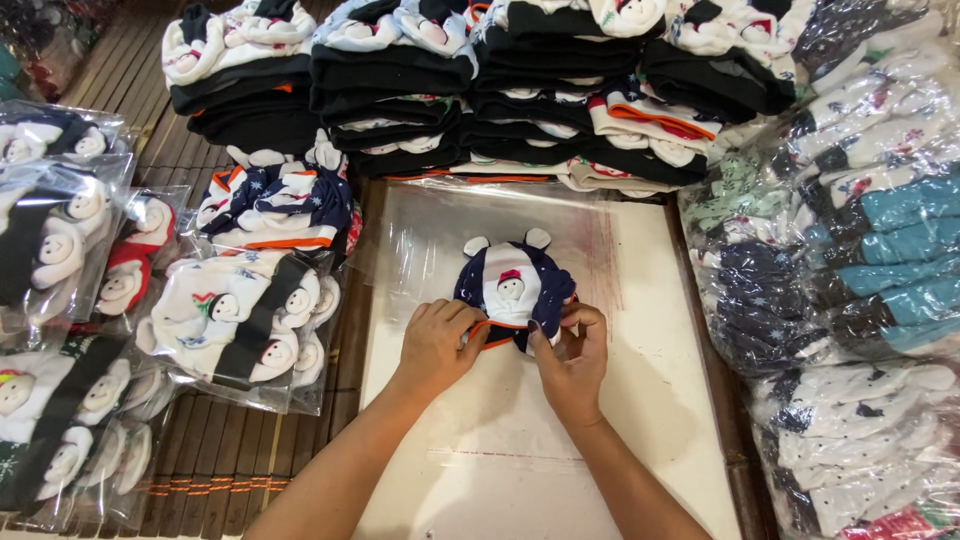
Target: Packaging small fabric hats into clear plastic bags
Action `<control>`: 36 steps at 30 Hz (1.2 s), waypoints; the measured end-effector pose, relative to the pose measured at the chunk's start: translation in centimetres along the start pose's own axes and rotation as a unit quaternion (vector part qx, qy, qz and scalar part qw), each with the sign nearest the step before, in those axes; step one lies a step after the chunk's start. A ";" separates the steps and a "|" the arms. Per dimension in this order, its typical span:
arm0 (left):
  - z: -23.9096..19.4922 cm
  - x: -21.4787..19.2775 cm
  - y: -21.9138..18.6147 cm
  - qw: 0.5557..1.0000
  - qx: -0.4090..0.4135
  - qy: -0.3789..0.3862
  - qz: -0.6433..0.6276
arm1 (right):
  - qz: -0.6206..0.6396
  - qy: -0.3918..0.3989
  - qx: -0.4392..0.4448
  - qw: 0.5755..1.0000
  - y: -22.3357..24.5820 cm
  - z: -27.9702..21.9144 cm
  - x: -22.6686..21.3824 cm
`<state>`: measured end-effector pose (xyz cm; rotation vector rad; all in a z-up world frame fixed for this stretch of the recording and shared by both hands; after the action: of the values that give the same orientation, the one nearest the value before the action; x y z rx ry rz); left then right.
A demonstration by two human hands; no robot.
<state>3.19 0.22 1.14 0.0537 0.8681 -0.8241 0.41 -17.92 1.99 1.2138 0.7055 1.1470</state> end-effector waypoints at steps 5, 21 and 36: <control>0.2 -0.4 0.1 0.999 -0.033 0.003 -0.030 | -0.123 0.021 -0.093 0.988 -0.2 -0.3 -0.5; 1.1 -2.1 -0.8 0.996 -0.028 -0.068 -0.048 | -0.447 0.138 -0.324 0.822 0.7 -2.0 2.2; 2.6 -4.6 -2.7 0.988 0.136 -0.056 0.053 | -0.458 0.228 -0.247 0.823 1.3 -2.4 2.3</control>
<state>1.40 0.29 6.82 0.2896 0.6377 -0.8334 -1.44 -14.95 2.93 0.0596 1.0988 0.6940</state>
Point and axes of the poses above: each hand's wrist, its own z-axis towards the middle knuckle, its own x-axis out of the palm, y = z × x, the point moved 3 cm from there along z, towards the middle knuckle, and after that the axes turned 10 degrees about x, right-handed, at the moved point
